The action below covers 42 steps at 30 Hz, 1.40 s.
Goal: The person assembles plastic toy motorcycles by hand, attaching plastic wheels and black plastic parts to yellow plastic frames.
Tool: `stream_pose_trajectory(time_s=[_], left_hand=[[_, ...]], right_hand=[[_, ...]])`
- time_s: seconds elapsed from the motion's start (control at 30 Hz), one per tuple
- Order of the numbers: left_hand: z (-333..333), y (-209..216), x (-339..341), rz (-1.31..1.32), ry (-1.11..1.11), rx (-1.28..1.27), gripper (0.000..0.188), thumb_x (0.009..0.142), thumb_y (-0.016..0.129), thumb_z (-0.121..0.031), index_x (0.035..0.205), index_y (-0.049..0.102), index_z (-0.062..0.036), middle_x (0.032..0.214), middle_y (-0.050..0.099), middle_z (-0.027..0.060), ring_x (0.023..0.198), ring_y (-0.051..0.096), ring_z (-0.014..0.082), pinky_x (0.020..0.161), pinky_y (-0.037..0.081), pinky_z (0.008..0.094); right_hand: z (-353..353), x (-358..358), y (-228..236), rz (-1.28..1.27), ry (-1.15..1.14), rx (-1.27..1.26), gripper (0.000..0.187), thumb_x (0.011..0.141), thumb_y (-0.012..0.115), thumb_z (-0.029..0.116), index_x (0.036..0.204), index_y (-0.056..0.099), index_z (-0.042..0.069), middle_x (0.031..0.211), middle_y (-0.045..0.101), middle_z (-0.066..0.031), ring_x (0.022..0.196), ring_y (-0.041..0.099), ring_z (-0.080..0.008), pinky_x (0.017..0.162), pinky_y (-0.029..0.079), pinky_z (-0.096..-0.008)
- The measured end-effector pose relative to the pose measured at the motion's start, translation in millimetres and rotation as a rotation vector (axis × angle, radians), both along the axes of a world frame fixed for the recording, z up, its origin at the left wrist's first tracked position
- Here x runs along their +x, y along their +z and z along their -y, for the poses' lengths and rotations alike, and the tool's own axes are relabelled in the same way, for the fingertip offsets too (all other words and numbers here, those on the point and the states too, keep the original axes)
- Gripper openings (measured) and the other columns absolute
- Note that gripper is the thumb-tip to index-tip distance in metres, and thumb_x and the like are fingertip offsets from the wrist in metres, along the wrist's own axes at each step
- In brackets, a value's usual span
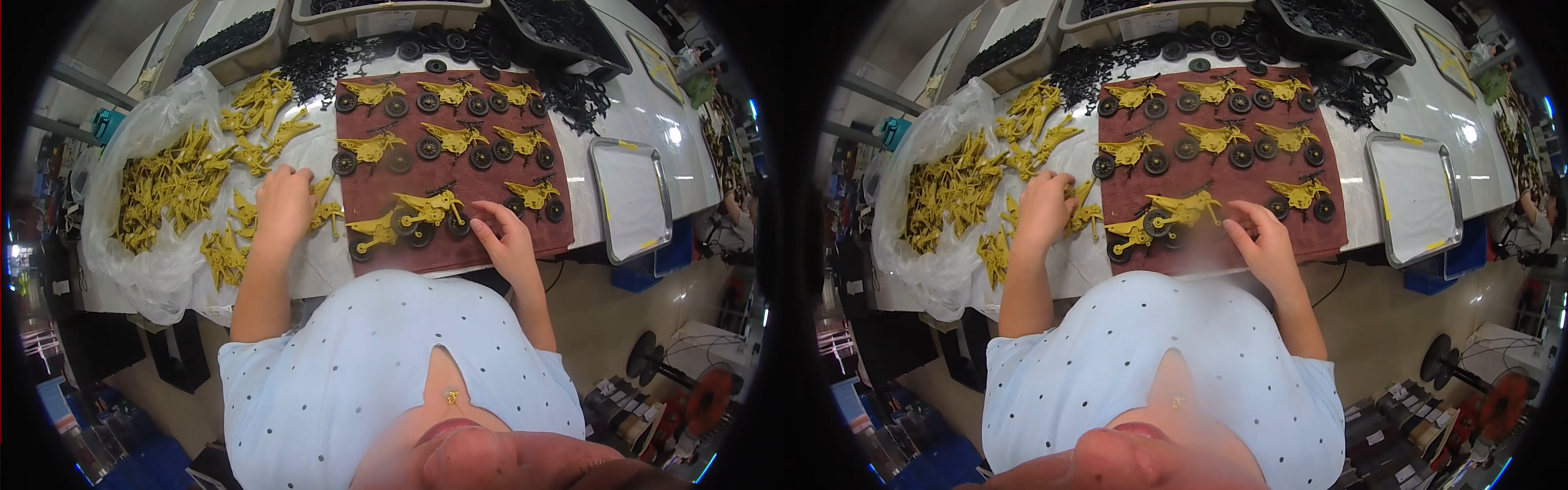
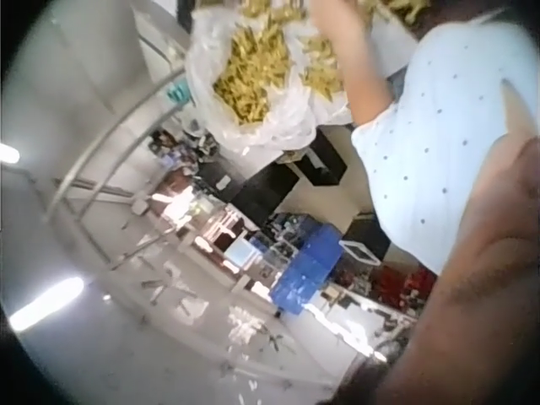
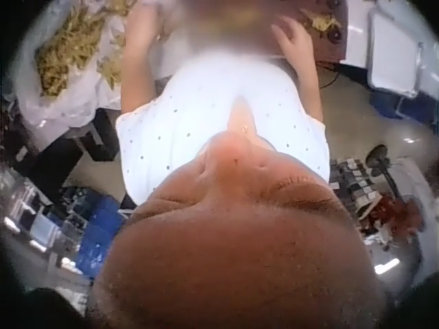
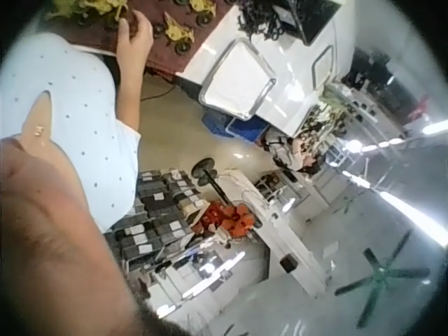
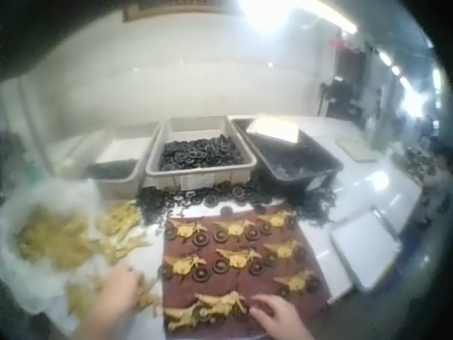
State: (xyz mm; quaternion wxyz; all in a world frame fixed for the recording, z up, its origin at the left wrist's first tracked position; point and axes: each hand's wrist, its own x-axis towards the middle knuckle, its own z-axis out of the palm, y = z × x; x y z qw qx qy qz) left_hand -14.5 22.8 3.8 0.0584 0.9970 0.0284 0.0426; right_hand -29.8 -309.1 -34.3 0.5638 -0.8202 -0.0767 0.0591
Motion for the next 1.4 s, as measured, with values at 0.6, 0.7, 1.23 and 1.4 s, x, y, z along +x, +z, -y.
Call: stream_pose_trajectory(time_s=[0.6,0.7,1.23,1.4], left_hand=[[73.1,50.8,29.2,-0.202,-0.037,-1.935,0.014,0.085,0.070,-0.011,0.095,0.065,-0.0019,0.087,0.066,0.0031,0.076,0.062,0.0112,0.065,0.051,0.0265],[93.5,32.0,35.2,-0.408,-0.068,-1.905,0.018,0.084,0.071,-0.011,0.097,0.065,-0.0018,0.089,0.065,0.0029,0.080,0.061,0.0106,0.065,0.050,0.0266],[224.1,20.4,82.3,0.182,-1.092,-0.479,0.030,0.074,0.071,-0.007,0.104,0.067,-0.0017,0.095,0.064,0.0124,0.087,0.061,0.0301,0.077,0.050,0.0382],[233.5,13.3,102.3,0.057,-1.063,-0.482,0.030,0.077,0.069,-0.008,0.107,0.066,0.0000,0.101,0.064,0.0130,0.091,0.062,0.0304,0.079,0.050,0.0351]], right_hand=[[-52.9,17.2,45.8,0.654,0.078,0.234,0.058,0.067,0.083,0.009,0.120,0.058,0.009,0.111,0.056,-0.0090,0.096,0.058,-0.0208,0.076,0.051,-0.0295],[-36.9,16.5,48.1,0.785,0.077,0.081,0.045,0.072,0.079,0.009,0.113,0.061,0.008,0.105,0.058,-0.0094,0.093,0.059,-0.0234,0.076,0.052,-0.0289],[94.7,44.4,46.0,-0.143,-0.344,0.502,0.025,0.091,0.064,0.013,0.109,0.058,-0.003,0.081,0.062,-0.0035,0.064,0.056,-0.0075,0.056,0.045,-0.0193],[113.3,51.4,31.9,-0.133,-0.375,0.312,0.024,0.090,0.064,0.017,0.104,0.065,-0.003,0.082,0.062,-0.0019,0.065,0.053,-0.0059,0.058,0.044,-0.0203]])
